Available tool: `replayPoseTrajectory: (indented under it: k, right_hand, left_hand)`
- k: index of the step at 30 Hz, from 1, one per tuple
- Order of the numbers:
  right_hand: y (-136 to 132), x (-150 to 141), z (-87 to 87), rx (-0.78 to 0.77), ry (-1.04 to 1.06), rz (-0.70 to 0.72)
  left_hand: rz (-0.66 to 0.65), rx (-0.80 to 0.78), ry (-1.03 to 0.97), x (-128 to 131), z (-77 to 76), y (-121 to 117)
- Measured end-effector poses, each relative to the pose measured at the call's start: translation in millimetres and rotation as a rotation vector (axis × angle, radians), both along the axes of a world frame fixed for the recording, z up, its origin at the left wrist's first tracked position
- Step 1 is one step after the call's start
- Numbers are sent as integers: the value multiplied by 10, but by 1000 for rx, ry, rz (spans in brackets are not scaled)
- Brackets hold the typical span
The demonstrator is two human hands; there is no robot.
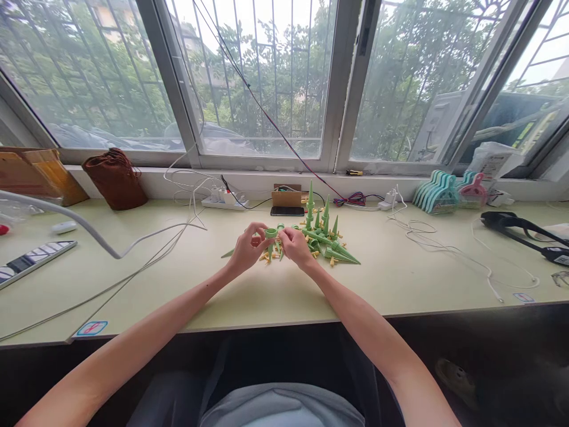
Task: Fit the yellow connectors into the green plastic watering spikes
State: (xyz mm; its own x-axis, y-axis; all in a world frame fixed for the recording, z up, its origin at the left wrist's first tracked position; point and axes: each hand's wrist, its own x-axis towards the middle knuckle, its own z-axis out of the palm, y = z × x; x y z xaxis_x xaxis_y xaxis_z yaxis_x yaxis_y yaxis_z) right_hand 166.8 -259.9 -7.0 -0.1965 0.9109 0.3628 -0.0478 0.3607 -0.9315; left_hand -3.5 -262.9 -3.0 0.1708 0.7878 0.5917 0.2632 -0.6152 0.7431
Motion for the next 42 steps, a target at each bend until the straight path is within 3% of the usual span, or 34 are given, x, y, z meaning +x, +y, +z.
replayPoseTrajectory:
  k: [10,17,26,42]
  right_hand:
    - [10,-18,-1,88,100,-8]
    - [49,-10,-33,118,59,-50]
    - [20,-2,-45,167,-9,-55]
    - [30,14,-34,163,-85,-73]
  left_hand:
    - [-142,-239,-163,30,37,-61]
    - [-169,-329,-277,23,87,-39]
    - [-346,-612,-324,45,75,-34]
    - [-303,-447,-10,-23,5,-29]
